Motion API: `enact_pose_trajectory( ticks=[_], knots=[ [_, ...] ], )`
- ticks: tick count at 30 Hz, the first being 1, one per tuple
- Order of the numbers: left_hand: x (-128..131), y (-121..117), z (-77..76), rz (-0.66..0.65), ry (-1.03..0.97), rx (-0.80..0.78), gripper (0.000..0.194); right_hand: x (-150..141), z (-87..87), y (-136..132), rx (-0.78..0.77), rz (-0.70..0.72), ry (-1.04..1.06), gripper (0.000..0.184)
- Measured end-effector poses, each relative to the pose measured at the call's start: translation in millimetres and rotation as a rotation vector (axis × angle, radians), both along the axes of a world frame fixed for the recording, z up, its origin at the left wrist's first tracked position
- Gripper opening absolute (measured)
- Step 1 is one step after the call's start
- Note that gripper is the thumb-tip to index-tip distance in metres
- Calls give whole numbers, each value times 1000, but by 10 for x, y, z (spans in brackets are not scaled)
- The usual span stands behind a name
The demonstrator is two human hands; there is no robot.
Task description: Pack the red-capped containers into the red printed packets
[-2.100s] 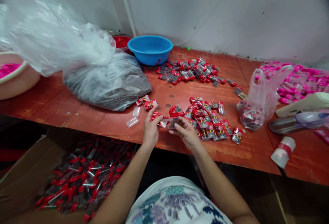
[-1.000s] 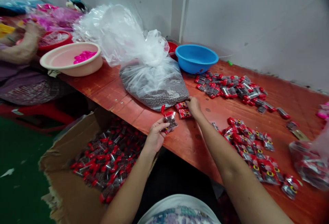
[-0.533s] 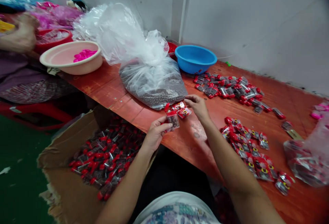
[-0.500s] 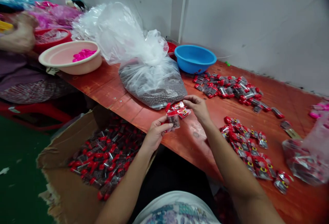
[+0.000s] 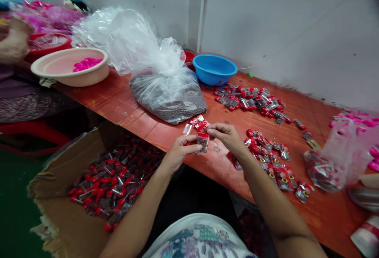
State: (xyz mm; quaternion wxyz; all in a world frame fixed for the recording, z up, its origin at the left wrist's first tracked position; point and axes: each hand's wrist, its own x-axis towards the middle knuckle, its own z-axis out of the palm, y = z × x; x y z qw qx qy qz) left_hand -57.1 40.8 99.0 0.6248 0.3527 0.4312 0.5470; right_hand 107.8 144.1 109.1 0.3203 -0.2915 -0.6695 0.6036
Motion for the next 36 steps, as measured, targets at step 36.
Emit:
enact_pose_trajectory(
  ticks=[36],
  knots=[
    [267,17,105,97,-317,-300,41,313,-127,-636,597,-9,-151,74]
  ],
)
